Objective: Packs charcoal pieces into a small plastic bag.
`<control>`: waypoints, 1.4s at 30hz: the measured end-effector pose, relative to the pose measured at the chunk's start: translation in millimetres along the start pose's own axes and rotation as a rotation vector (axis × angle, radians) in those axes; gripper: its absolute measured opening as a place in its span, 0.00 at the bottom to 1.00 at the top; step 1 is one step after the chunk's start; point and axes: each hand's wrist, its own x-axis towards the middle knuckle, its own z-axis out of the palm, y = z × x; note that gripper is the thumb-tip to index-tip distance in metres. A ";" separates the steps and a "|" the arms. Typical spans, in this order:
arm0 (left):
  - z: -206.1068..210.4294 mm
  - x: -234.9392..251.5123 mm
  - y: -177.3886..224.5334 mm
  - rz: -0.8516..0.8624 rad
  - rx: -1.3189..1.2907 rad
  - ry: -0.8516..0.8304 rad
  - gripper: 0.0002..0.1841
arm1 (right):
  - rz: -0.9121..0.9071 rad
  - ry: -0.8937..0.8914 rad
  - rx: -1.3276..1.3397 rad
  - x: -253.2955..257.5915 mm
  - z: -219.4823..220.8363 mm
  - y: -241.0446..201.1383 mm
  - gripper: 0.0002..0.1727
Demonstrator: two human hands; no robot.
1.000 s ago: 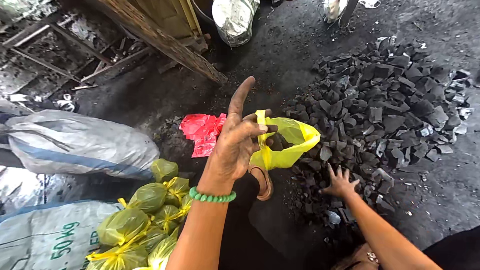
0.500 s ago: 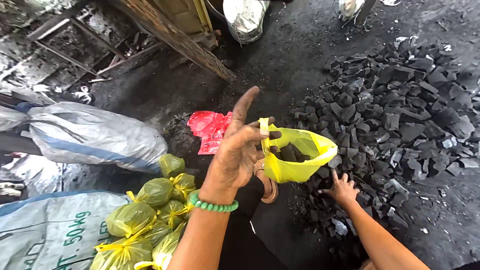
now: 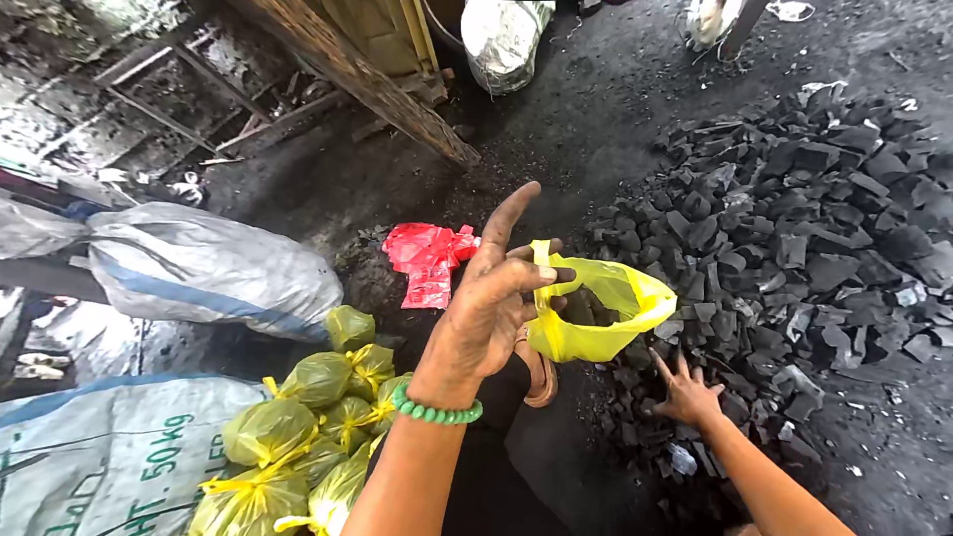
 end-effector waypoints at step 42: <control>51.6 19.9 -24.7 -0.140 0.193 -0.281 0.45 | -0.781 1.111 1.119 -127.2 -148.0 -36.7 0.35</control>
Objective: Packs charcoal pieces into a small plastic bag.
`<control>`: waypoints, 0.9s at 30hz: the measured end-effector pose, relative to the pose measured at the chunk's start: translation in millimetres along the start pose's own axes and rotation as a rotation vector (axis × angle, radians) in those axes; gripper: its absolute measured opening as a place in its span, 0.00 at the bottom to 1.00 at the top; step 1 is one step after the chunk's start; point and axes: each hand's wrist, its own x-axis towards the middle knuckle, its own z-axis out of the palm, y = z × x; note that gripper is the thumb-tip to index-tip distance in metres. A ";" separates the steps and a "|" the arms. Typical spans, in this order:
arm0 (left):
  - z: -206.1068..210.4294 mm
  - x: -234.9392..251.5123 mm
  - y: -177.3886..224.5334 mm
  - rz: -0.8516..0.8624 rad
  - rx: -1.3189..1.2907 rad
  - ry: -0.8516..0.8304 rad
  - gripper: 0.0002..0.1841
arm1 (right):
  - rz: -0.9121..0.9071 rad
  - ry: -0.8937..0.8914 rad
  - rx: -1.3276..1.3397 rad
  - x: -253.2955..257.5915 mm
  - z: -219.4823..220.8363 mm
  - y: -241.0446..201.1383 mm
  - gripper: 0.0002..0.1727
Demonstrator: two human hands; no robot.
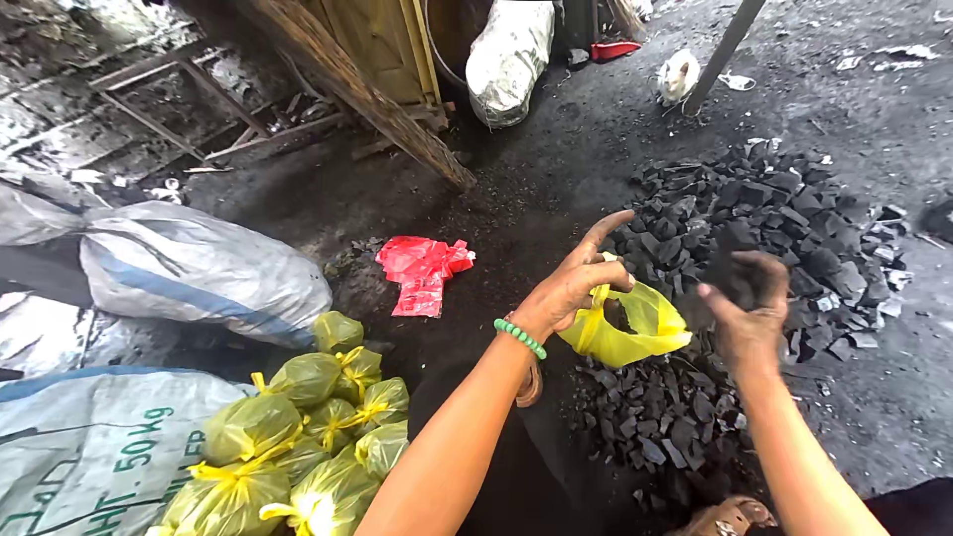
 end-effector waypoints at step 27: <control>-29.5 -18.1 7.1 0.214 0.052 0.321 0.44 | 0.508 -0.363 -0.326 -63.3 34.7 121.8 0.10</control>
